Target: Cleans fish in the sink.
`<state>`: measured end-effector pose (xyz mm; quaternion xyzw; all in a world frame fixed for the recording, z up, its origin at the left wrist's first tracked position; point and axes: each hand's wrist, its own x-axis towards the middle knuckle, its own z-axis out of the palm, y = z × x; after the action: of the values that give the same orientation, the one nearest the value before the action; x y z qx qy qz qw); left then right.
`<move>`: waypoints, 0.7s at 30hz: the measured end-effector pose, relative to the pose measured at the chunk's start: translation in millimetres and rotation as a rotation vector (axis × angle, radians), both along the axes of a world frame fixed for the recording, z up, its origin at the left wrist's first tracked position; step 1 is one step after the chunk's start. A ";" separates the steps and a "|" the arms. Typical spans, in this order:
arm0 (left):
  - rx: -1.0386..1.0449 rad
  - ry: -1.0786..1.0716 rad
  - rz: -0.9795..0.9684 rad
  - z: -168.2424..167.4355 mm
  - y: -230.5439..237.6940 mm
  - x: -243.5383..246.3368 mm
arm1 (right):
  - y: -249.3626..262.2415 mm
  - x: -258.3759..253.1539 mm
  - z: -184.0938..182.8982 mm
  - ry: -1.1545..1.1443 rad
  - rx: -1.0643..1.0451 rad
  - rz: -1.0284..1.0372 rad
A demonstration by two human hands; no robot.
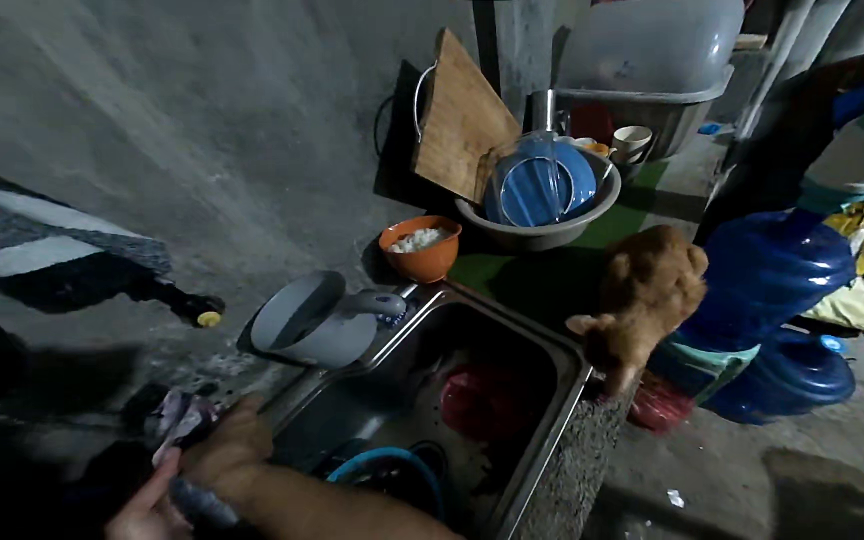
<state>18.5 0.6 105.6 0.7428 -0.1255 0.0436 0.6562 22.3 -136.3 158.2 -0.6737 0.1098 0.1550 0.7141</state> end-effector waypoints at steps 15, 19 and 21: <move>0.030 0.268 -0.052 15.3 -11.4 -24.8 | -120.5 -93.0 -9.4 -0.472 -0.537 0.249; 0.019 0.356 0.166 24.4 -33.9 -45.0 | -161.4 -136.4 -13.1 -0.405 -0.558 0.145; 0.052 0.404 0.113 20.0 -23.7 -32.2 | -173.4 -155.4 -14.6 -0.363 -0.496 0.073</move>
<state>-13.6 -23.1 125.7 0.7590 0.0497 -0.0728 0.6451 -133.1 -309.7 143.6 -0.8477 -0.0094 0.0261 0.5298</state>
